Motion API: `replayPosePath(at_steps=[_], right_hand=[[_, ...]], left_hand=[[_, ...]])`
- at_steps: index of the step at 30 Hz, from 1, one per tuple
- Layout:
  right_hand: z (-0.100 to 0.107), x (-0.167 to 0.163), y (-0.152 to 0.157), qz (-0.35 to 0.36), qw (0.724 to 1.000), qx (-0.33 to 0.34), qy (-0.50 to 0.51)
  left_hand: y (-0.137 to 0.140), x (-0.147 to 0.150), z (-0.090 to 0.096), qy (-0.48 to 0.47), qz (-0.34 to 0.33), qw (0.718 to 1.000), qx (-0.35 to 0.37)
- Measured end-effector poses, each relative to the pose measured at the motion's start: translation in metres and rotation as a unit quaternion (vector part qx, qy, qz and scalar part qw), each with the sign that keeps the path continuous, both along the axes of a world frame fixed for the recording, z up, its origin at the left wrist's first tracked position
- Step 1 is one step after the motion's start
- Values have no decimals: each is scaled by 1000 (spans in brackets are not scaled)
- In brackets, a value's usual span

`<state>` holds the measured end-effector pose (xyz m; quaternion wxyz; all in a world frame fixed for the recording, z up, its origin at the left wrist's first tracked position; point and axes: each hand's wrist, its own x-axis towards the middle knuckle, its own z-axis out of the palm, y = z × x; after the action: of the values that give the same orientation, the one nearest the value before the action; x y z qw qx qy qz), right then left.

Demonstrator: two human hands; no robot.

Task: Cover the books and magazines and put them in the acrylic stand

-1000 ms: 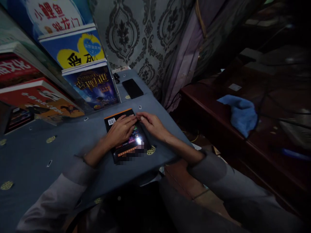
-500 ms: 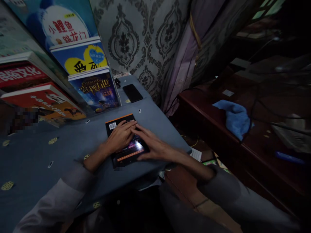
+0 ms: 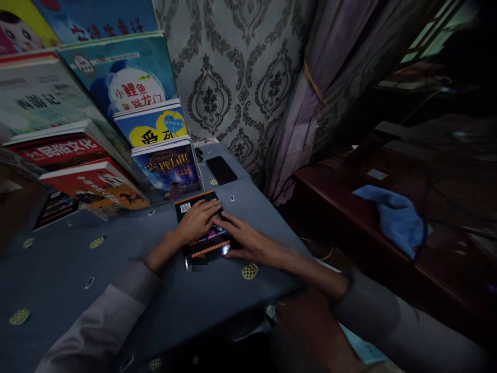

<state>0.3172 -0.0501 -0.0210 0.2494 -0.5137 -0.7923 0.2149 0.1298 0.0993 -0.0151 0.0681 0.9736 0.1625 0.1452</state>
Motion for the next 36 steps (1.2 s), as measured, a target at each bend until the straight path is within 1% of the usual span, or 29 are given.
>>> replayPosePath(at_steps=[2, 5, 11, 13, 15, 18, 19, 21, 23, 25, 31, 36], right_hand=[[-5, 2, 9, -7, 1000, 10, -1], [-12, 5, 15, -13, 1000, 26, 4], [-20, 6, 13, -16, 999, 46, 13], [-22, 6, 12, -15, 998, 56, 17], [-26, 6, 12, -17, 997, 69, 24], [-31, 7, 13, -20, 995, 86, 38], [-33, 7, 13, -19, 995, 89, 41], [-34, 8, 14, -17, 994, 96, 45], [-35, 8, 14, -18, 994, 100, 47], [-35, 8, 14, -19, 993, 105, 47], [-38, 9, 14, -12, 991, 124, 39], [-37, 8, 15, -19, 994, 105, 34]], left_hand=[[10, 1, 1, -4, 4, 1000, 0], [18, 2, 0, -13, 5, 1000, -2], [17, 4, -1, -8, 8, 1000, 13], [14, 1, 1, -2, 40, 999, 31], [12, -8, 3, -9, 102, 993, 57], [13, -31, 3, -30, 197, 976, 93], [14, -40, 3, -34, 218, 970, 101], [16, -54, 1, -39, 237, 965, 105], [20, -62, -1, -42, 235, 966, 96], [23, -61, -2, -43, 229, 969, 87], [26, -43, -1, -45, 231, 971, 53], [25, -26, -3, -37, 188, 981, 37]])
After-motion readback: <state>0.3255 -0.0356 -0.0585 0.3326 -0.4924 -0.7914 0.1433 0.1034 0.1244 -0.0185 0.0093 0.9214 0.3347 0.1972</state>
